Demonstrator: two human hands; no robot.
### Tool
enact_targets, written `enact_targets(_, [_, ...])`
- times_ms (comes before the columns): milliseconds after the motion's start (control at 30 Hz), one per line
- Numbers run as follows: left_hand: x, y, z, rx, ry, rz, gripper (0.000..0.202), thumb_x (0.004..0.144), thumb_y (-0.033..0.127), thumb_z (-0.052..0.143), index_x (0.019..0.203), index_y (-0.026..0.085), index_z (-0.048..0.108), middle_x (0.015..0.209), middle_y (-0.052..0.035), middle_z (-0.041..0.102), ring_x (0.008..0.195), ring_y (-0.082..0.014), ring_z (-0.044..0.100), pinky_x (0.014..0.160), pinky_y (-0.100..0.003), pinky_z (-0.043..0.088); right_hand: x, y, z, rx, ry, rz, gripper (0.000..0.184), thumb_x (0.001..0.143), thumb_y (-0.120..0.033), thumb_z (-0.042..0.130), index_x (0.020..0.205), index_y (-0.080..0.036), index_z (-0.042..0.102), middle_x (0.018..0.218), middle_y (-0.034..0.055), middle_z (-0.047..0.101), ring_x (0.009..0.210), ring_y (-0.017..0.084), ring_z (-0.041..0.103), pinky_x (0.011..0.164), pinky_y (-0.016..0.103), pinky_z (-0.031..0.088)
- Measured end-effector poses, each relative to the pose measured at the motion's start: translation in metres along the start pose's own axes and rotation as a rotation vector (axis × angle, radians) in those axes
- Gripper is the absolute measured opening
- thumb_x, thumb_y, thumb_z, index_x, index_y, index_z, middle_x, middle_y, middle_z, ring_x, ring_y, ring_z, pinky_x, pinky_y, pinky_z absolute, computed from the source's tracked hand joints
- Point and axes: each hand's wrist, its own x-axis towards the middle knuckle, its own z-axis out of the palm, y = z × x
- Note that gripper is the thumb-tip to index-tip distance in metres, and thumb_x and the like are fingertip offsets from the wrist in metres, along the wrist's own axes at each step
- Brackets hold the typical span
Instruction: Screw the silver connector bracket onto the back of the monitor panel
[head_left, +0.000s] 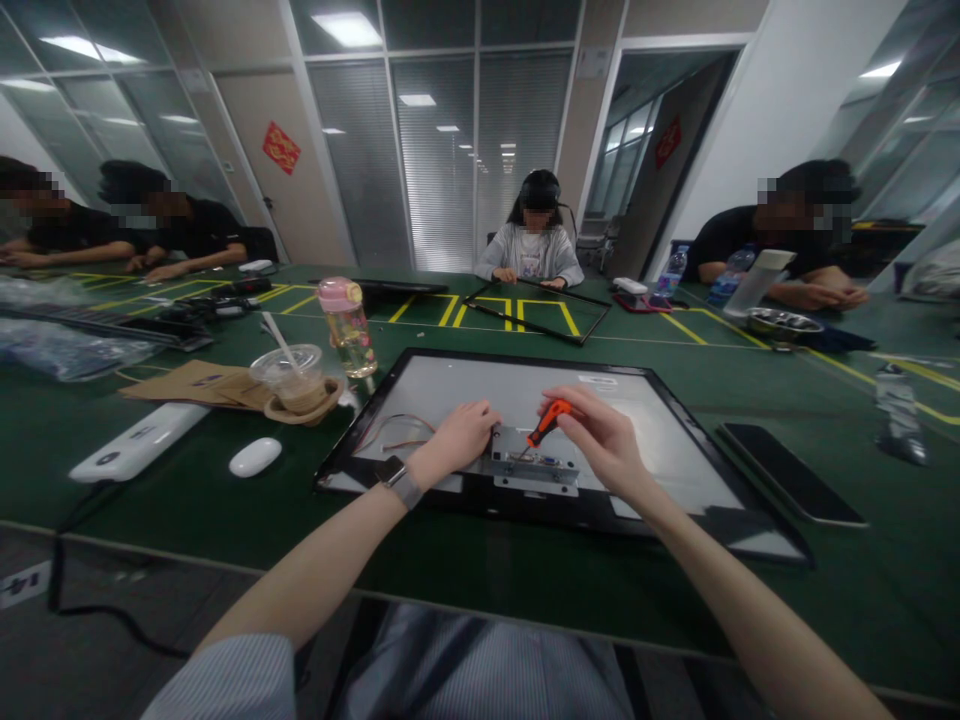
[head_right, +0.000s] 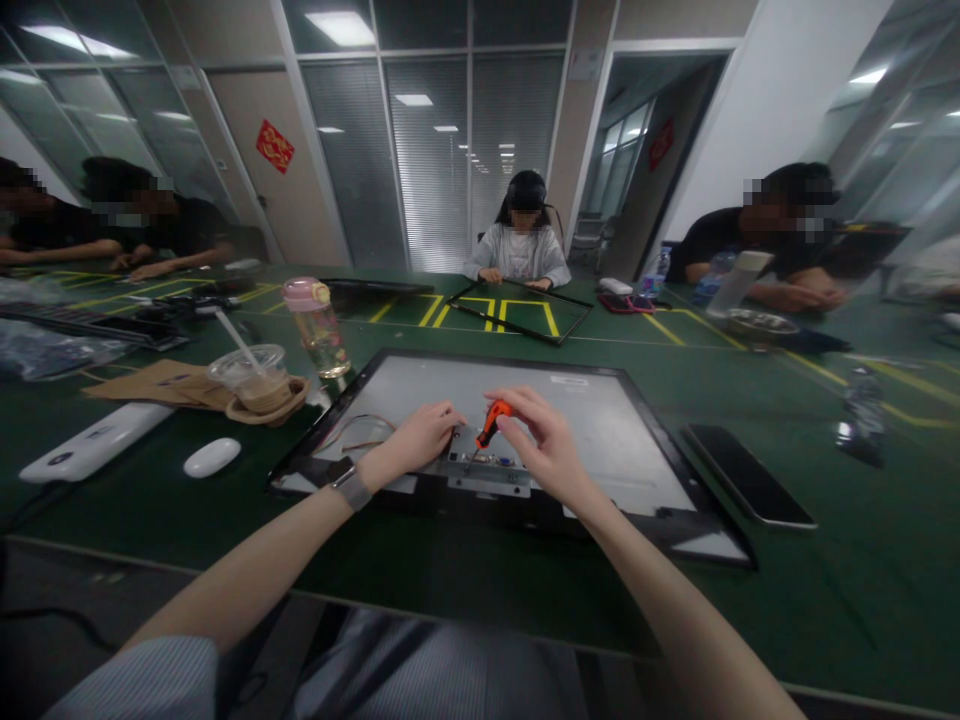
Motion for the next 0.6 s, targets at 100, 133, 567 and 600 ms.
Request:
enact_targets(100, [0.0, 0.001, -0.001, 0.017, -0.011, -0.007, 0.031, 0.1, 0.013, 0.041, 0.118, 0.018, 0.066, 0.11, -0.0092, 0.061, 0.1, -0.023, 0.062, 0.09, -0.036, 0.048, -0.001, -0.001, -0.001, 0.121, -0.09, 0.071, 0.032, 0.1, -0.031, 0.057, 0.131, -0.03, 0.068, 0.121, 0.0085, 0.073, 0.111, 0.025, 0.071, 0.097, 0.044, 0.058])
enact_targets(133, [0.0, 0.002, -0.001, 0.022, -0.013, -0.008, 0.031, 0.1, 0.014, 0.041, 0.117, 0.018, 0.066, 0.109, -0.0093, 0.061, 0.1, -0.023, 0.062, 0.09, -0.036, 0.048, -0.001, 0.0, 0.0, 0.146, -0.091, 0.084, 0.033, 0.1, -0.03, 0.058, 0.131, -0.03, 0.067, 0.12, 0.0079, 0.073, 0.111, 0.024, 0.071, 0.097, 0.044, 0.058])
enact_targets(567, [0.0, 0.0, 0.003, 0.016, 0.001, 0.001, 0.031, 0.1, 0.014, 0.042, 0.122, 0.018, 0.064, 0.115, -0.0104, 0.062, 0.105, -0.0238, 0.062, 0.093, -0.037, 0.048, 0.002, 0.008, -0.007, 0.14, -0.086, 0.138, 0.031, 0.1, -0.036, 0.058, 0.128, -0.031, 0.07, 0.126, 0.0083, 0.073, 0.119, 0.026, 0.067, 0.104, 0.049, 0.054])
enact_targets(600, [0.0, 0.0, 0.002, 0.014, 0.0, 0.001, 0.031, 0.101, 0.014, 0.042, 0.122, 0.018, 0.064, 0.115, -0.0104, 0.062, 0.105, -0.0239, 0.062, 0.093, -0.037, 0.048, 0.002, 0.009, -0.007, 0.168, -0.101, 0.161, 0.032, 0.1, -0.036, 0.057, 0.13, -0.031, 0.068, 0.124, 0.0081, 0.074, 0.118, 0.026, 0.068, 0.104, 0.05, 0.054])
